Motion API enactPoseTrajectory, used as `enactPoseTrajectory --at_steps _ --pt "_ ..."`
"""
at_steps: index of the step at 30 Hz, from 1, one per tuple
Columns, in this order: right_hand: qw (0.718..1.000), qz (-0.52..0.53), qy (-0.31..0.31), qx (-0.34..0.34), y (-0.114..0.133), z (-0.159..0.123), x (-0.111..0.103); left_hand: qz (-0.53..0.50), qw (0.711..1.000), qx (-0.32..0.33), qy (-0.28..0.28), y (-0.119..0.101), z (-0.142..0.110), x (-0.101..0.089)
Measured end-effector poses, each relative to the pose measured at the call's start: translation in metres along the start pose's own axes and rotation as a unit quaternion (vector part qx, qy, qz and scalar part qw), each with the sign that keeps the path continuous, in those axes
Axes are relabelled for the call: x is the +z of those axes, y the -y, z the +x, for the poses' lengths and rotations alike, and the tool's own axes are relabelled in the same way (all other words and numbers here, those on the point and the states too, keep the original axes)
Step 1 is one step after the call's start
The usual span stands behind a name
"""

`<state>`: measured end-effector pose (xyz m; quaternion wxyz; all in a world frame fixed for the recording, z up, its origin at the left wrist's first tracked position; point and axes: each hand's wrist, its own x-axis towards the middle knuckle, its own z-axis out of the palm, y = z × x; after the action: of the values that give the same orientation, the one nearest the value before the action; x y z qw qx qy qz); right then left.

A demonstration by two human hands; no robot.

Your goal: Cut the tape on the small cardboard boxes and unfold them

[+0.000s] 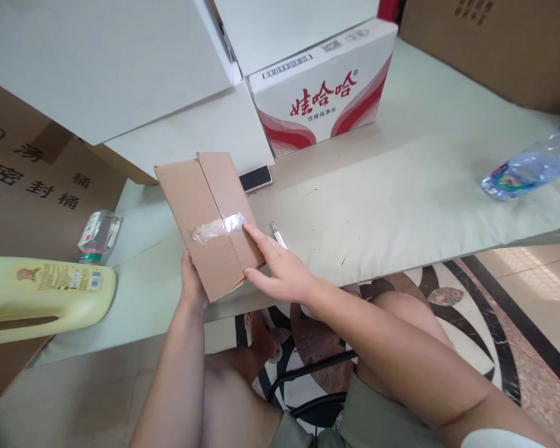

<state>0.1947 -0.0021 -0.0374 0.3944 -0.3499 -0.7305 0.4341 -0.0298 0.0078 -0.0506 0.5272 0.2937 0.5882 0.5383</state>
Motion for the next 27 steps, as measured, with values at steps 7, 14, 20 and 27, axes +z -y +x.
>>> enactPoseTrajectory --at_steps 7,14,20,27 --pt "1.0 0.003 -0.002 -0.007 -0.0057 -0.0015 0.0013 -0.007 1.0 -0.016 -0.015 0.0054 0.0053 -0.004" --pt "1.0 0.002 -0.005 -0.016 -0.0072 -0.0015 0.0016 -0.009 1.0 0.001 -0.009 0.0073 0.0048 -0.0045" --pt "1.0 0.003 0.002 -0.008 -0.0089 -0.0021 0.0019 -0.011 1.0 0.008 -0.022 0.0067 0.0037 -0.0022" --pt "1.0 0.011 0.001 -0.012 -0.0102 -0.002 0.0024 -0.01 0.999 -0.02 -0.03 0.0049 0.002 -0.0021"
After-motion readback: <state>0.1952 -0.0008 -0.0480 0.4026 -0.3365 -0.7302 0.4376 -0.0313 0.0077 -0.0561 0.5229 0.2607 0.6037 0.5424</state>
